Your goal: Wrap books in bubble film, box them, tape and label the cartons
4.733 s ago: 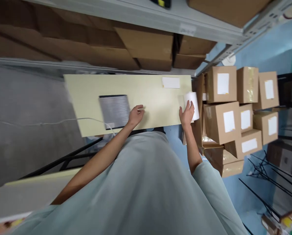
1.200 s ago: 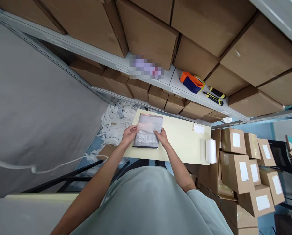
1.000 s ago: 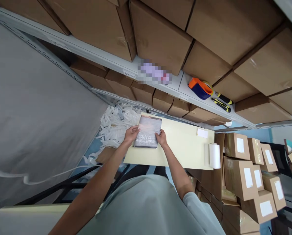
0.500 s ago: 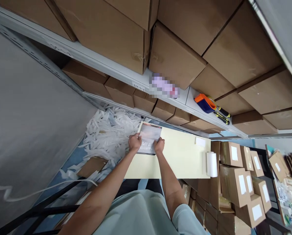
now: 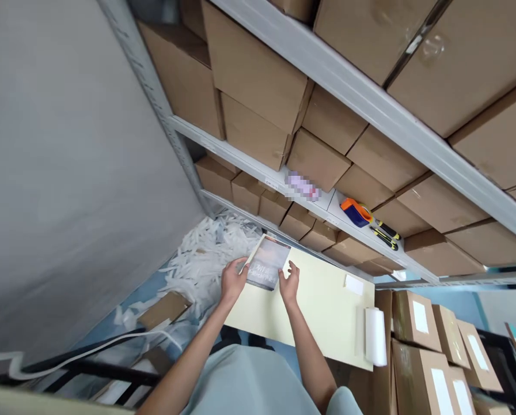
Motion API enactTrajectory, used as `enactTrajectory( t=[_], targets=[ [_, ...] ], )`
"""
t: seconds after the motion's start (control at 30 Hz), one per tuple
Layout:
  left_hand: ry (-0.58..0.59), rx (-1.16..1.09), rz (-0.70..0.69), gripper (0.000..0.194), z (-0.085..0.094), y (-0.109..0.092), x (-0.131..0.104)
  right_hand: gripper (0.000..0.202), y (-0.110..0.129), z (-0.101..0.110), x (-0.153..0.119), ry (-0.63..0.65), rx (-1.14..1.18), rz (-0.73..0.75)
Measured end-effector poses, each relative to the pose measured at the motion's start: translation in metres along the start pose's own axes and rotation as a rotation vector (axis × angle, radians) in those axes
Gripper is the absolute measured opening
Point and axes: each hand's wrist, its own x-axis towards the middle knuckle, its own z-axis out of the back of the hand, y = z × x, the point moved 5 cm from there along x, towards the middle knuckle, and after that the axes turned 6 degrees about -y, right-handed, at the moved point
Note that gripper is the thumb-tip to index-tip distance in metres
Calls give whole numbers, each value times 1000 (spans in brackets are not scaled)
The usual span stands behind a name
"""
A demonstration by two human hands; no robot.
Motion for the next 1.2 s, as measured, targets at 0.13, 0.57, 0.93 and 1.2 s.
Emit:
enactTrajectory(
  t=[0.13,0.57,0.93,1.2],
  targets=[
    [-200,-106,5,24,60,-12,-48,65,21,4,-21,136,160,51],
    [-829,-132,267,26,265,21,-300,62,85,1,-194,802,349,194],
    [-1228,-250,371,22,416,85,-436,49,149,-8,-402,1264,375,456],
    [-1599,-251,557,27,549,178,-604,42,122,-42,-650,1705,281,512]
  ],
)
